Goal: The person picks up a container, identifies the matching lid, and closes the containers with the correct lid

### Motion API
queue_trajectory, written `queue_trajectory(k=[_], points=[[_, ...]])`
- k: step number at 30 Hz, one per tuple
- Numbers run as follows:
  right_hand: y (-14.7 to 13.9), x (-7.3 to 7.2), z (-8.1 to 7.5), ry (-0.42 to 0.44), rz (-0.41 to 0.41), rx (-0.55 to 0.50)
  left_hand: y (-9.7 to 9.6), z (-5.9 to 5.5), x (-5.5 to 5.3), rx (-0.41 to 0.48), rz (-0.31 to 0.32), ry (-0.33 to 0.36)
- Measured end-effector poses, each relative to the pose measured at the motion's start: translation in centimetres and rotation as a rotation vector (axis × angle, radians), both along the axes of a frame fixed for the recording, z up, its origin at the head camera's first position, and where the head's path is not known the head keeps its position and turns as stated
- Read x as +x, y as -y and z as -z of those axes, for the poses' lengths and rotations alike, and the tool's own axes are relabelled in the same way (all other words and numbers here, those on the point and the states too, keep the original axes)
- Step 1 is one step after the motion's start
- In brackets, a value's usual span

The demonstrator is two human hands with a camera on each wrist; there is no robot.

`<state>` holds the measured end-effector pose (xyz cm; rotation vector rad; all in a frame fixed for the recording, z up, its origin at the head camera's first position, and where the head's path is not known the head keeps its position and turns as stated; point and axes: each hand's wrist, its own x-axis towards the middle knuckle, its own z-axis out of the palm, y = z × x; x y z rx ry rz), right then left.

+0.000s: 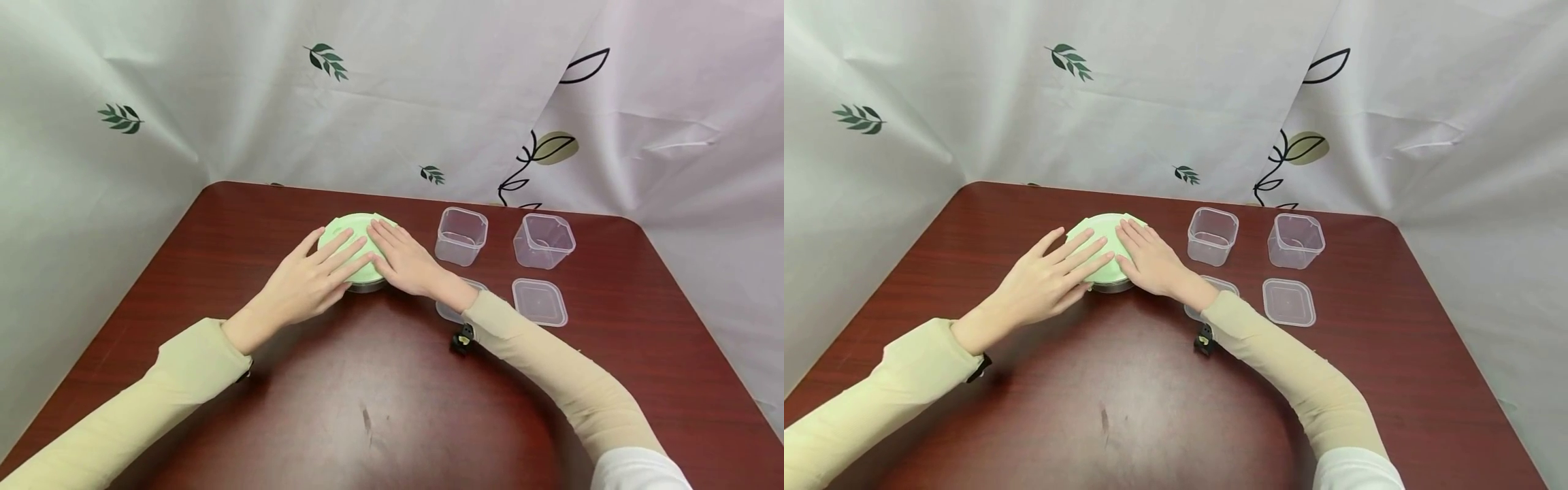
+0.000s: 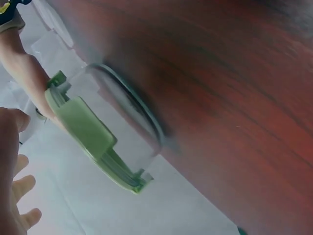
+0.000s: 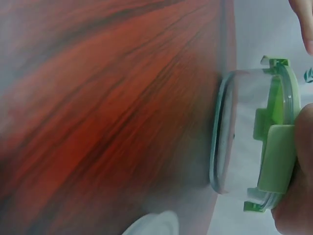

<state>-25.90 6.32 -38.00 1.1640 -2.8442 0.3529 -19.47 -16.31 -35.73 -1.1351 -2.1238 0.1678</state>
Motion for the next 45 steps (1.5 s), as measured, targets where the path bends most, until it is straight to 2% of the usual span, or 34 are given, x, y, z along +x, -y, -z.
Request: queue_trajectory(k=[5, 11, 21, 24, 30, 32, 35, 38, 45], points=[[0.9, -0.2, -0.1, 0.041, -0.002, -0.009, -0.5, -0.3, 0.1, 0.008, -0.015, 0.0], [2.1, -0.5, -0.1, 0.042, 0.014, -0.02, -1.3, -0.8, 0.2, 0.017, -0.08, 0.024], [3.0, -0.6, -0.1, 0.072, -0.017, -0.129, -2.5, -1.1, -0.2, 0.166, -0.09, 0.039], [2.6, -0.8, 0.1, 0.059, -0.03, -0.181, -2.7, -1.1, -0.1, 0.194, -0.132, 0.1], [1.3, -0.6, -0.4, 0.054, 0.017, -0.242, -3.5, -1.5, 0.2, 0.305, -0.28, 0.371], [0.9, -0.4, -0.6, 0.029, 0.034, -0.248, -3.9, -1.6, 0.2, 0.346, -0.308, 0.432], [0.2, -0.1, -1.0, -0.014, 0.051, -0.258, -4.6, -1.8, 0.2, 0.392, -0.314, 0.472], [-0.5, 0.4, -1.1, -0.038, 0.072, -0.259, -5.6, -1.7, 0.2, 0.423, -0.292, 0.494], [-2.5, 1.9, -1.0, -0.123, 0.102, -0.253, -7.9, -0.6, 0.4, 0.44, -0.248, 0.525]])
